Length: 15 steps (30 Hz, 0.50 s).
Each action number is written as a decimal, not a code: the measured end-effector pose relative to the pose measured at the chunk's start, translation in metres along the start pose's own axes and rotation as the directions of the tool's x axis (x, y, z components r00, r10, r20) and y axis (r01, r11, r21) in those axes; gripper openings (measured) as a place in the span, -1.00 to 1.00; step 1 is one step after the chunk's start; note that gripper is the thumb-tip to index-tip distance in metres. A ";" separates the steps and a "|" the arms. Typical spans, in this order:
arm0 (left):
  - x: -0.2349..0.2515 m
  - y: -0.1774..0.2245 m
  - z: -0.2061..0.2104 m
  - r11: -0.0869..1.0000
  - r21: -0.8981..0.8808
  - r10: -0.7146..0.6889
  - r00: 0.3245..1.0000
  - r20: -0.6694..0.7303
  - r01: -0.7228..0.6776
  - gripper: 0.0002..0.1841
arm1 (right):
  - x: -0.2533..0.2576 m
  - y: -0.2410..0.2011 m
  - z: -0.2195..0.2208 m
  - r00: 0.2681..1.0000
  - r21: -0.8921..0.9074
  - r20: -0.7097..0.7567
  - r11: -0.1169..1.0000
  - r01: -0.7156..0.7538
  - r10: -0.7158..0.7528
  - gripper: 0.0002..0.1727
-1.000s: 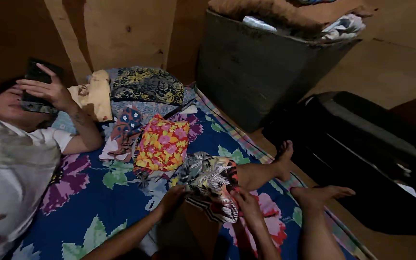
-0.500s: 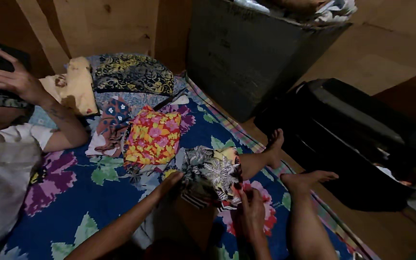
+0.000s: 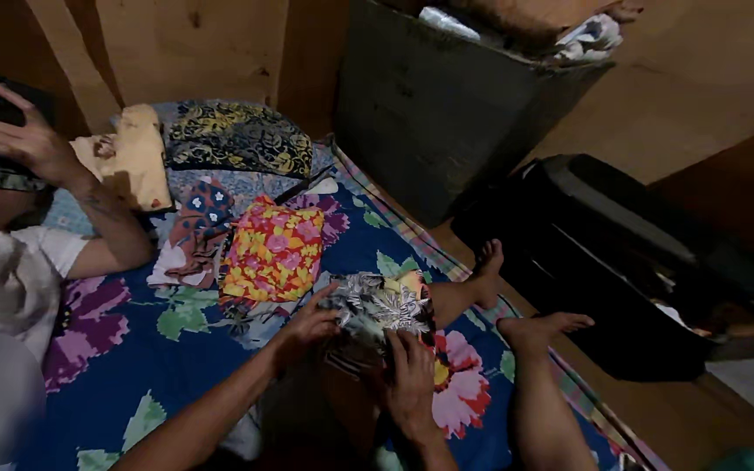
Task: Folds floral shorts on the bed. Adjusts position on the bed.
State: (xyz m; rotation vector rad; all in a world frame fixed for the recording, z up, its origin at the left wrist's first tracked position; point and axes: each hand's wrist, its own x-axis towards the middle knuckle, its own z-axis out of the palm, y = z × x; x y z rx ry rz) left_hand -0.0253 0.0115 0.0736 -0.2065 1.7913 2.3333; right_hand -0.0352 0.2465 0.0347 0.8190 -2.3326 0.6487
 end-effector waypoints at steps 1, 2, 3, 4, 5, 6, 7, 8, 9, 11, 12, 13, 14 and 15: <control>0.000 0.020 0.011 0.999 0.030 0.012 1.000 0.017 -0.012 -0.43 | 0.007 -0.008 -0.004 1.000 0.012 -0.013 1.000 -0.013 0.014 -0.27; -0.001 0.037 0.022 0.996 0.074 0.041 0.998 0.047 -0.045 -0.49 | 0.015 -0.016 -0.006 0.999 0.023 -0.030 0.999 -0.033 0.034 -0.21; -0.001 0.051 0.031 0.988 0.121 0.086 0.991 0.106 -0.099 -0.51 | 0.025 -0.023 -0.007 0.996 0.031 -0.050 0.997 -0.067 0.068 -0.19; -0.001 0.064 0.040 0.973 0.164 0.132 0.975 0.178 -0.161 -0.52 | 0.036 -0.027 -0.006 0.991 0.044 -0.070 0.993 -0.109 0.112 -0.17; -0.001 0.075 0.049 0.949 0.212 0.178 0.951 0.252 -0.234 -0.52 | 0.047 -0.028 -0.008 0.982 0.084 -0.073 0.983 -0.166 0.172 -0.17; 0.000 0.086 0.056 0.909 0.277 0.219 0.923 0.317 -0.311 -0.51 | 0.058 -0.027 -0.014 0.969 0.155 -0.064 0.962 -0.226 0.238 -0.25; 0.004 0.096 0.061 0.849 0.357 0.256 0.894 0.369 -0.390 -0.51 | 0.070 -0.023 -0.023 0.956 0.240 -0.058 0.934 -0.265 0.287 -0.40; 0.008 0.106 0.065 0.773 0.447 0.281 0.875 0.394 -0.450 -0.52 | 0.080 -0.016 -0.035 0.945 0.332 -0.045 0.897 -0.290 0.323 -0.54; 0.013 0.116 0.068 0.681 0.540 0.299 0.861 0.411 -0.495 -0.56 | 0.090 -0.008 -0.050 0.940 0.416 -0.006 0.855 -0.309 0.342 -0.62; 0.022 0.133 0.075 0.439 0.705 0.357 0.828 0.431 -0.557 -0.64 | 0.108 0.011 -0.078 0.949 0.496 0.041 0.818 -0.292 0.314 -0.68; 0.028 0.139 0.081 0.298 0.744 0.429 0.780 0.456 -0.599 -0.68 | 0.115 0.020 -0.089 0.954 0.511 0.054 0.813 -0.279 0.293 -0.69; 0.035 0.143 0.088 0.148 0.750 0.513 0.698 0.499 -0.645 -0.73 | 0.122 0.027 -0.098 0.960 0.518 0.059 0.814 -0.262 0.272 -0.68; 0.043 0.147 0.096 0.005 0.727 0.590 0.589 0.552 -0.687 -0.78 | 0.128 0.033 -0.105 0.968 0.523 0.045 0.820 -0.234 0.247 -0.61; 0.052 0.151 0.106 -0.089 0.685 0.636 0.488 0.598 -0.723 -0.81 | 0.134 0.036 -0.111 0.974 0.525 0.036 0.825 -0.209 0.224 -0.46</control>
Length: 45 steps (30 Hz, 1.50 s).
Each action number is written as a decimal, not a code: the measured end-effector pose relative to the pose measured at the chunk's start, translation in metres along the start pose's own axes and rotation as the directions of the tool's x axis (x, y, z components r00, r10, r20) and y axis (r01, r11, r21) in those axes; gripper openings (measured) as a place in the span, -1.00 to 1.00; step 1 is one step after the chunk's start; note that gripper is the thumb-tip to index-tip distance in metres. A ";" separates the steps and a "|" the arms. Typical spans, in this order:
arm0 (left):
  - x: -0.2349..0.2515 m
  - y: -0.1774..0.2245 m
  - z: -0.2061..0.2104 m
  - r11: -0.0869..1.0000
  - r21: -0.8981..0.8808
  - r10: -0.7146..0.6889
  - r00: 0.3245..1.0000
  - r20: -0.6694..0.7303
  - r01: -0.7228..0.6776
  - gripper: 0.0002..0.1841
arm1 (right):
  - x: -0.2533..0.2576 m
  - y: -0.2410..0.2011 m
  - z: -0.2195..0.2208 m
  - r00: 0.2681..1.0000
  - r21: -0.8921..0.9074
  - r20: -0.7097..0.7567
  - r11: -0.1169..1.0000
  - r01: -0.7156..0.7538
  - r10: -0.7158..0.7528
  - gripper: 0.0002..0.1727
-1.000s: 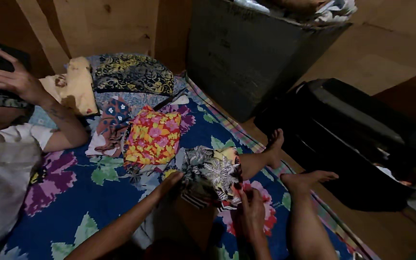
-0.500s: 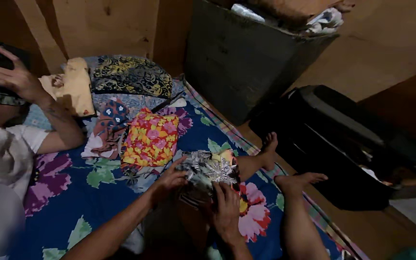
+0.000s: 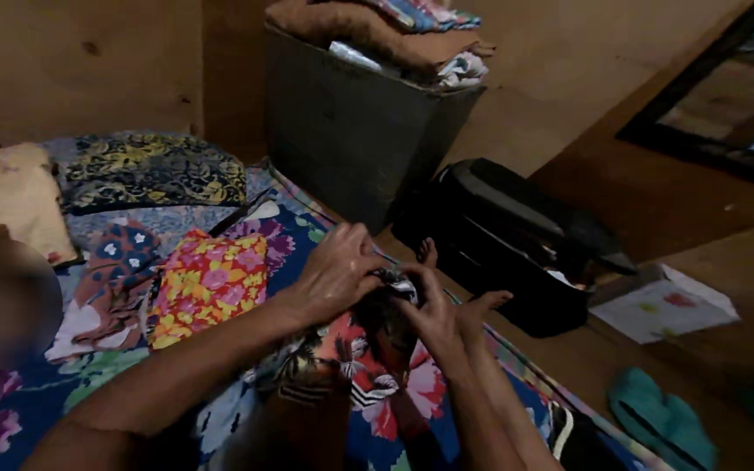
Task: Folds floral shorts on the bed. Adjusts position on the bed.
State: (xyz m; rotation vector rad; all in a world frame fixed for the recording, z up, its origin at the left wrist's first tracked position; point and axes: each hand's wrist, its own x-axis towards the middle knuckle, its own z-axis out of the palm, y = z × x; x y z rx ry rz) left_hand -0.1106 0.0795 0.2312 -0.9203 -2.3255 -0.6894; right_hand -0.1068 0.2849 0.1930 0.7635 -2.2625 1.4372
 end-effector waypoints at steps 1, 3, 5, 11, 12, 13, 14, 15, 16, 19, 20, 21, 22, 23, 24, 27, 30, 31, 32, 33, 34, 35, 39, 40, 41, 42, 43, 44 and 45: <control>0.012 0.002 0.005 0.998 -0.025 0.060 0.998 -0.029 -0.061 -0.82 | 0.005 -0.003 -0.005 1.000 -0.005 -0.003 1.000 0.017 -0.017 -0.31; 0.031 0.008 0.014 0.977 -0.209 0.033 0.999 -0.031 -0.039 -0.79 | 0.014 -0.013 -0.015 0.999 0.019 -0.037 1.000 0.016 -0.015 -0.30; 0.038 0.011 0.022 0.908 -0.400 -0.130 0.991 0.015 0.126 -0.67 | 0.024 -0.016 -0.027 0.995 0.072 -0.090 0.997 -0.024 0.030 -0.54; 0.006 0.023 0.033 0.912 -0.190 -0.315 0.917 0.245 0.364 -0.31 | 0.043 -0.021 -0.079 0.960 0.147 -0.213 0.977 -0.154 0.184 -0.82; 0.003 0.020 0.035 0.919 -0.157 -0.320 0.918 0.236 0.361 -0.35 | 0.045 -0.021 -0.086 0.954 0.157 -0.226 0.974 -0.162 0.195 -0.83; 0.002 0.016 0.036 0.924 -0.141 -0.321 0.921 0.219 0.356 -0.40 | 0.046 -0.022 -0.092 0.950 0.163 -0.232 0.972 -0.172 0.207 -0.84; 0.004 0.011 0.037 0.927 -0.130 -0.322 0.924 0.207 0.352 -0.44 | 0.047 -0.025 -0.096 0.947 0.163 -0.235 0.970 -0.183 0.218 -0.84; 0.008 0.008 0.037 0.925 -0.120 -0.329 0.919 0.218 0.360 -0.45 | 0.048 -0.028 -0.100 0.943 0.160 -0.242 0.968 -0.194 0.229 -0.84; 0.013 0.006 0.038 0.921 -0.110 -0.339 0.910 0.241 0.372 -0.44 | 0.050 -0.032 -0.105 0.940 0.150 -0.249 0.968 -0.202 0.235 -0.84; 0.028 0.006 0.049 0.926 -0.054 -0.338 0.887 0.316 0.372 -0.28 | 0.056 -0.047 -0.129 0.938 0.113 -0.289 0.979 -0.167 0.193 -0.83; 0.035 0.006 0.051 0.929 -0.028 -0.339 0.876 0.345 0.370 -0.24 | 0.059 -0.054 -0.141 0.938 0.095 -0.304 0.985 -0.142 0.164 -0.82; 0.043 0.005 0.052 0.930 -0.015 -0.338 0.868 0.363 0.368 -0.23 | 0.061 -0.061 -0.155 0.939 0.067 -0.319 0.991 -0.112 0.128 -0.81; 0.052 0.004 0.051 0.930 -0.014 -0.336 0.865 0.374 0.367 -0.27 | 0.063 -0.070 -0.170 0.937 0.030 -0.337 0.996 -0.085 0.090 -0.79; 0.060 0.002 0.049 0.930 -0.021 -0.331 0.861 0.385 0.367 -0.34 | 0.065 -0.079 -0.186 0.928 0.001 -0.368 0.998 -0.060 0.056 -0.78; 0.069 -0.001 0.046 0.933 -0.045 -0.312 0.863 0.396 0.358 -0.45 | 0.067 -0.090 -0.201 0.913 -0.027 -0.408 0.999 -0.040 0.026 -0.78; 0.093 -0.013 0.032 0.949 -0.197 -0.150 0.901 0.406 0.247 -0.70 | 0.070 -0.112 -0.245 0.882 -0.106 -0.466 0.994 0.026 -0.073 -0.81; 0.121 -0.035 0.019 0.949 -0.314 0.075 0.958 0.276 0.016 -0.83 | 0.064 -0.116 -0.289 0.910 -0.266 -0.410 0.962 -0.058 -0.058 -0.82; 0.132 -0.039 0.012 0.950 -0.313 0.098 0.953 0.286 -0.003 -0.83 | 0.058 -0.114 -0.304 0.922 -0.320 -0.386 0.942 -0.103 -0.030 -0.83; 0.143 -0.039 0.002 0.952 -0.307 0.096 0.941 0.326 0.010 -0.81 | 0.051 -0.112 -0.317 0.927 -0.360 -0.375 0.922 -0.145 0.000 -0.83; 0.153 -0.038 -0.006 0.956 -0.293 0.083 0.927 0.365 0.030 -0.80 | 0.043 -0.109 -0.328 0.928 -0.388 -0.372 0.904 -0.178 0.023 -0.85; 0.162 -0.036 -0.013 0.960 -0.277 0.077 0.921 0.381 0.034 -0.78 | 0.035 -0.106 -0.337 0.931 -0.404 -0.362 0.894 -0.196 0.040 -0.85; 0.169 -0.035 -0.017 0.964 -0.264 0.083 0.921 0.381 0.022 -0.73 | 0.027 -0.103 -0.346 0.939 -0.411 -0.339 0.890 -0.199 0.054 -0.82; 0.193 -0.031 -0.028 0.961 -0.251 0.193 0.931 0.310 -0.116 -0.50 | -0.005 -0.093 -0.367 0.961 -0.402 -0.235 0.886 -0.231 0.144 -0.55; 0.197 -0.030 -0.029 0.954 -0.261 0.220 0.933 0.286 -0.145 -0.51 | -0.014 -0.089 -0.371 0.962 -0.400 -0.220 0.884 -0.243 0.165 -0.59; 0.201 -0.030 -0.029 0.948 -0.272 0.241 0.932 0.270 -0.166 -0.56 | -0.021 -0.085 -0.377 0.960 -0.396 -0.213 0.883 -0.254 0.181 -0.64; 0.204 -0.031 -0.030 0.940 -0.285 0.262 0.929 0.261 -0.185 -0.61 | -0.026 -0.080 -0.381 0.959 -0.397 -0.208 0.880 -0.261 0.191 -0.67; 0.208 -0.031 -0.031 0.934 -0.289 0.286 0.924 0.256 -0.209 -0.67 | -0.028 -0.076 -0.384 0.955 -0.398 -0.211 0.875 -0.277 0.206 -0.71; 0.211 -0.031 -0.033 0.933 -0.274 0.303 0.919 0.253 -0.232 -0.72 | -0.028 -0.074 -0.385 0.948 -0.399 -0.218 0.865 -0.304 0.233 -0.74; 0.213 -0.028 -0.035 0.941 -0.239 0.303 0.913 0.272 -0.241 -0.76 | -0.028 -0.073 -0.385 0.938 -0.401 -0.227 0.853 -0.335 0.262 -0.77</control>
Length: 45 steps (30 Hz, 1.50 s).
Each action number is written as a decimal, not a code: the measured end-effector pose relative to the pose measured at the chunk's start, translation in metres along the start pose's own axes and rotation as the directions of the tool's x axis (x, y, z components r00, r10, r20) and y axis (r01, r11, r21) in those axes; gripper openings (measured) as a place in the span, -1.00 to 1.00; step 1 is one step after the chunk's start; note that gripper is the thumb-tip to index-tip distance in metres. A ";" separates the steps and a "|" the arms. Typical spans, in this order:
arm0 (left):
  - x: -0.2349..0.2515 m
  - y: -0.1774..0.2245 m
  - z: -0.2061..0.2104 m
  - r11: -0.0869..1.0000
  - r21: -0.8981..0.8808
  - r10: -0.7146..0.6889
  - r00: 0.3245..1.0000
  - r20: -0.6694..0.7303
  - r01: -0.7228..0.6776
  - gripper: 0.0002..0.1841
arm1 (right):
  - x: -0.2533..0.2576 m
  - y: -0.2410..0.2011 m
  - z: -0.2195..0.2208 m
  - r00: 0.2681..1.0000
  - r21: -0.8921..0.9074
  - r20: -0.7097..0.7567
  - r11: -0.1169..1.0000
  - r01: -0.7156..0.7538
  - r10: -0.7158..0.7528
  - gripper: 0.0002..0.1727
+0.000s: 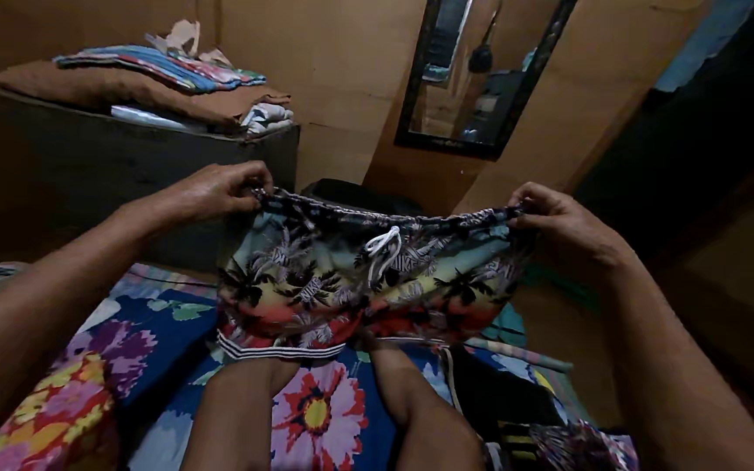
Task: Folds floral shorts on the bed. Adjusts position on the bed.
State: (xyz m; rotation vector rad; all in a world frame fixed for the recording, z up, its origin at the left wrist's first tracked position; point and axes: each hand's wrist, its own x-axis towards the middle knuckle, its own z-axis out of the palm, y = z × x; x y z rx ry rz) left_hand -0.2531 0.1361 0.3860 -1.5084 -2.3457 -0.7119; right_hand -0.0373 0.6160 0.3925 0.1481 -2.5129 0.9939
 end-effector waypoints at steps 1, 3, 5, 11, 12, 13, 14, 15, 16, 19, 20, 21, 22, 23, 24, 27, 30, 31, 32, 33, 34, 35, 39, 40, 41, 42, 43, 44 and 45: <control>0.003 0.003 -0.002 0.999 0.047 -0.001 1.000 0.022 0.000 -0.80 | 0.001 0.000 0.001 1.000 -0.011 0.003 1.000 -0.021 0.021 -0.78; 0.008 0.008 -0.003 0.988 0.156 -0.007 0.996 0.087 -0.007 -0.82 | 0.002 0.000 0.003 0.998 -0.024 0.024 0.998 -0.055 0.055 -0.77; 0.011 0.007 -0.002 0.972 0.232 -0.008 0.992 0.125 -0.021 -0.82 | 0.002 0.001 0.004 0.995 -0.088 0.049 0.993 -0.080 0.084 -0.78; 0.008 0.007 -0.006 0.950 0.310 -0.006 0.990 0.139 -0.038 -0.85 | -0.004 -0.012 0.006 0.986 -0.436 0.092 0.896 -0.084 0.138 -0.85; 0.007 0.007 -0.007 0.947 0.319 -0.005 0.989 0.146 -0.042 -0.85 | -0.006 -0.019 0.008 0.988 -0.485 0.102 0.872 -0.056 0.120 -0.85; 0.006 0.008 -0.009 0.941 0.336 -0.002 0.988 0.157 -0.051 -0.84 | -0.007 -0.024 0.010 0.988 -0.533 0.113 0.846 -0.030 0.107 -0.85; 0.006 0.007 -0.011 0.930 0.362 0.006 0.987 0.163 -0.065 -0.82 | -0.006 -0.027 0.009 0.987 -0.577 0.124 0.816 -0.010 0.099 -0.85; 0.006 0.007 -0.014 0.914 0.396 0.017 0.986 0.168 -0.083 -0.80 | -0.005 -0.028 0.007 0.986 -0.620 0.135 0.785 0.003 0.102 -0.85; 0.006 0.007 -0.019 0.890 0.444 0.026 0.986 0.166 -0.098 -0.78 | -0.004 -0.028 0.002 0.985 -0.668 0.140 0.744 0.019 0.100 -0.85; 0.005 0.021 -0.039 0.807 0.588 0.015 0.997 0.069 -0.053 -0.73 | -0.007 -0.029 -0.020 0.998 -0.807 0.005 0.590 -0.030 0.058 -0.79; 0.005 0.026 -0.047 0.791 0.611 0.049 0.999 -0.009 -0.033 -0.71 | -0.013 -0.036 -0.025 0.995 -0.814 -0.095 0.576 -0.070 -0.014 -0.73; 0.003 0.028 -0.054 0.784 0.620 0.103 0.989 -0.105 -0.015 -0.68 | -0.020 -0.043 -0.026 0.974 -0.803 -0.199 0.587 -0.100 -0.108 -0.66; 0.003 0.028 -0.057 0.787 0.617 0.139 0.971 -0.196 0.012 -0.65 | -0.025 -0.045 -0.023 0.938 -0.789 -0.286 0.604 -0.113 -0.198 -0.61; 0.002 0.028 -0.055 0.801 0.596 0.116 0.963 -0.245 0.055 -0.62 | -0.027 -0.042 -0.018 0.912 -0.789 -0.331 0.601 -0.127 -0.242 -0.57; 0.001 0.023 -0.049 0.809 0.583 0.071 0.970 -0.232 0.080 -0.61 | -0.026 -0.037 -0.011 0.926 -0.801 -0.306 0.586 -0.125 -0.220 -0.56; 0.003 -0.019 -0.024 0.745 0.667 0.094 0.990 -0.102 -0.002 -0.64 | -0.014 -0.012 -0.001 0.990 -0.867 -0.135 0.479 -0.138 0.042 -0.59; 0.007 -0.019 -0.015 0.725 0.687 0.159 0.983 -0.087 -0.057 -0.64 | -0.012 -0.007 0.000 0.996 -0.865 -0.085 0.493 -0.091 0.034 -0.63; 0.004 -0.004 -0.015 0.777 0.628 0.108 0.991 -0.085 -0.031 -0.65 | -0.015 -0.007 0.000 0.997 -0.831 -0.079 0.554 -0.051 -0.027 -0.66; 0.002 0.004 -0.016 0.827 0.563 0.054 0.994 -0.094 0.009 -0.67 | -0.018 -0.007 0.000 0.991 -0.776 -0.088 0.631 -0.006 -0.098 -0.71; 0.001 0.007 -0.016 0.878 0.477 0.019 0.993 -0.114 0.038 -0.68 | -0.021 -0.008 -0.001 0.980 -0.703 -0.116 0.711 0.033 -0.160 -0.76; 0.000 0.005 -0.017 0.921 0.386 0.002 0.991 -0.133 0.050 -0.71 | -0.023 -0.010 0.000 0.970 -0.626 -0.165 0.779 0.036 -0.177 -0.79; -0.001 0.002 -0.017 0.952 0.302 0.006 0.986 -0.165 0.045 -0.75 | -0.025 -0.010 0.001 0.962 -0.553 -0.215 0.833 0.021 -0.167 -0.80; -0.008 0.002 -0.015 0.993 0.054 -0.087 0.969 -0.231 0.102 -0.86 | -0.031 -0.006 0.005 0.962 -0.279 -0.272 0.959 -0.052 -0.026 -0.86; -0.010 0.003 -0.016 0.993 -0.001 -0.114 0.966 -0.232 0.117 -0.88 | -0.032 -0.003 0.006 0.964 -0.206 -0.265 0.978 -0.045 -0.012 -0.89; -0.011 0.004 -0.016 0.989 -0.069 -0.144 0.963 -0.229 0.132 -0.89 | -0.033 -0.002 0.006 0.967 -0.135 -0.255 0.990 -0.027 -0.008 -0.92; -0.012 0.003 -0.016 0.981 -0.137 -0.166 0.960 -0.227 0.137 -0.90 | -0.034 -0.001 0.007 0.970 -0.065 -0.242 0.998 -0.012 -0.004 -0.93; -0.012 0.002 -0.016 0.967 -0.209 -0.190 0.958 -0.216 0.145 -0.90 | -0.034 0.001 0.007 0.972 -0.001 -0.233 1.000 -0.005 0.005 -0.93; -0.012 0.005 -0.018 0.946 -0.280 -0.224 0.955 -0.195 0.165 -0.89 | -0.033 0.002 0.008 0.974 0.047 -0.227 0.999 -0.012 0.023 -0.94; -0.012 0.008 -0.019 0.920 -0.342 -0.263 0.950 -0.169 0.194 -0.84 | -0.032 0.001 0.009 0.975 0.083 -0.213 0.995 -0.045 0.062 -0.94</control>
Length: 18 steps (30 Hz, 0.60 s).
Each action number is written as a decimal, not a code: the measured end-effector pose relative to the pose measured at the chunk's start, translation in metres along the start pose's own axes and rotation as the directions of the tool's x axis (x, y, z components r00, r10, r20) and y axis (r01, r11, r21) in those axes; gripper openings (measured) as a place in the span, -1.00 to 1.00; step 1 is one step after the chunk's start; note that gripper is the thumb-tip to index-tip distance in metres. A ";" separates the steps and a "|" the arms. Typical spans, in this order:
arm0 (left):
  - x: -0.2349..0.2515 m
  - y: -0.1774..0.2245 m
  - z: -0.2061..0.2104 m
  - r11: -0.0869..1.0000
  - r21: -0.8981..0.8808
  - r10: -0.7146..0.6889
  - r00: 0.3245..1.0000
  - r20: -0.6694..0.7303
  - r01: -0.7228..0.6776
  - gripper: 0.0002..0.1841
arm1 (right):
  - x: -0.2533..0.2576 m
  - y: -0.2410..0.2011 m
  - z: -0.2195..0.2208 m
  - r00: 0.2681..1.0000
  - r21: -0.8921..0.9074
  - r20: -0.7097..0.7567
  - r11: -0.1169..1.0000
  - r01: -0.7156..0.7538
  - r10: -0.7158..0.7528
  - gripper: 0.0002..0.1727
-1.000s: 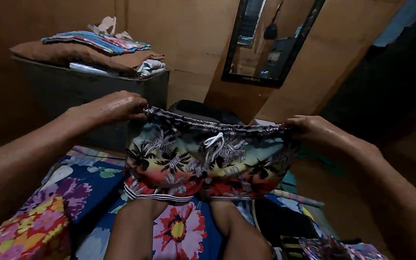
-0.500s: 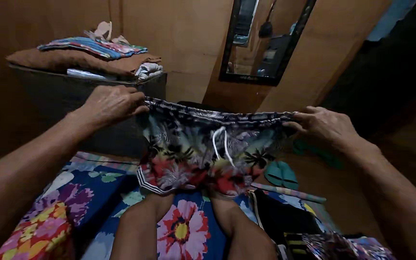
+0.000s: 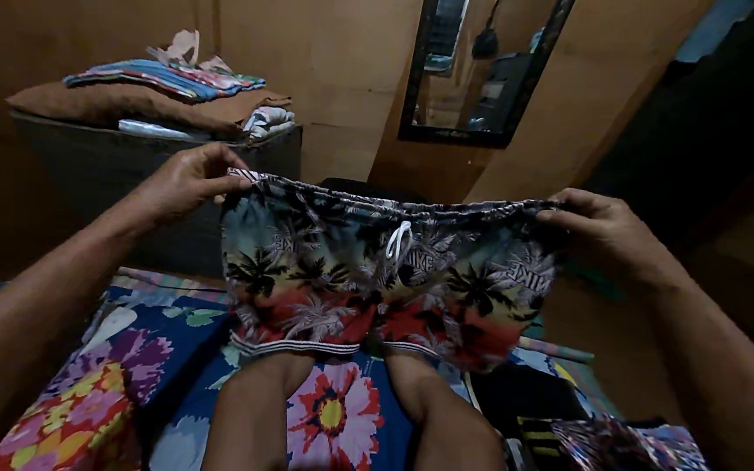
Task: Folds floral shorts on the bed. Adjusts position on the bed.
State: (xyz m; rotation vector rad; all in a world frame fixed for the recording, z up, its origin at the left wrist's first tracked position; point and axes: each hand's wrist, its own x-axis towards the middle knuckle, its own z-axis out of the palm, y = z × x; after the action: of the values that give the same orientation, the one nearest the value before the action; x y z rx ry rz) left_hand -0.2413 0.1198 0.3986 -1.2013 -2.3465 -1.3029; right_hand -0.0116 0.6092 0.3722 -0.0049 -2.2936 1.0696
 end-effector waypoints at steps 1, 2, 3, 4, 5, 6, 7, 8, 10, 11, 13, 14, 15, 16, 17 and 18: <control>0.000 0.005 0.001 0.997 -0.051 -0.062 0.998 0.009 0.062 -0.78 | 0.001 0.000 0.001 0.998 0.017 0.005 0.998 -0.059 0.059 -0.92; 0.001 0.011 0.002 0.984 -0.099 -0.146 0.989 0.024 0.148 -0.74 | 0.002 -0.002 0.004 0.991 0.024 0.012 0.991 -0.133 0.133 -0.91; 0.002 0.017 0.004 0.961 -0.144 -0.231 0.972 0.047 0.235 -0.72 | 0.004 -0.003 0.007 0.979 0.034 0.024 0.979 -0.203 0.202 -0.90; 0.004 0.022 0.006 0.932 -0.187 -0.302 0.951 0.072 0.310 -0.72 | 0.005 -0.005 0.011 0.963 0.052 0.045 0.962 -0.268 0.266 -0.87; 0.005 0.026 0.009 0.898 -0.246 -0.351 0.931 0.102 0.366 -0.75 | 0.007 -0.007 0.015 0.946 0.077 0.075 0.944 -0.322 0.316 -0.81; 0.008 0.027 0.012 0.861 -0.314 -0.382 0.916 0.122 0.401 -0.78 | 0.007 -0.011 0.019 0.929 0.107 0.108 0.924 -0.366 0.355 -0.74; 0.011 0.029 0.015 0.831 -0.365 -0.400 0.907 0.132 0.420 -0.79 | 0.007 -0.013 0.023 0.914 0.142 0.138 0.906 -0.399 0.381 -0.66; 0.014 0.031 0.018 0.816 -0.386 -0.411 0.902 0.136 0.430 -0.77 | 0.007 -0.016 0.026 0.903 0.180 0.165 0.889 -0.422 0.396 -0.61; 0.018 0.039 0.023 0.797 -0.418 -0.414 0.898 0.148 0.437 -0.70 | 0.005 -0.025 0.035 0.896 0.275 0.203 0.855 -0.440 0.396 -0.57; 0.019 0.044 0.026 0.793 -0.429 -0.406 0.900 0.159 0.433 -0.67 | 0.003 -0.031 0.038 0.896 0.308 0.218 0.844 -0.438 0.386 -0.58; 0.019 0.053 0.031 0.805 -0.421 -0.374 0.908 0.188 0.419 -0.62 | 0.001 -0.041 0.042 0.899 0.316 0.239 0.846 -0.429 0.366 -0.61; 0.019 0.059 0.033 0.814 -0.410 -0.360 0.911 0.201 0.412 -0.61 | 0.000 -0.044 0.044 0.904 0.311 0.237 0.854 -0.418 0.356 -0.63; 0.018 0.063 0.034 0.829 -0.387 -0.349 0.914 0.207 0.404 -0.61 | 0.001 -0.045 0.044 0.909 0.295 0.237 0.866 -0.403 0.343 -0.65; 0.018 0.066 0.036 0.845 -0.363 -0.341 0.919 0.197 0.391 -0.63 | 0.001 -0.045 0.043 0.916 0.277 0.233 0.880 -0.385 0.327 -0.66; 0.018 0.066 0.036 0.859 -0.341 -0.338 0.923 0.182 0.382 -0.66 | 0.001 -0.044 0.042 0.921 0.263 0.227 0.890 -0.372 0.317 -0.68; 0.017 0.066 0.036 0.868 -0.321 -0.341 0.924 0.172 0.379 -0.69 | 0.002 -0.043 0.042 0.924 0.249 0.222 0.898 -0.363 0.312 -0.69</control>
State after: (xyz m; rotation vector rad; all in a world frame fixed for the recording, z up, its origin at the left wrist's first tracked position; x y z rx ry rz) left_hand -0.1968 0.1762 0.4274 -0.9612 -2.5857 -1.8895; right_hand -0.0246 0.5514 0.3828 -0.2107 -2.3231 1.6368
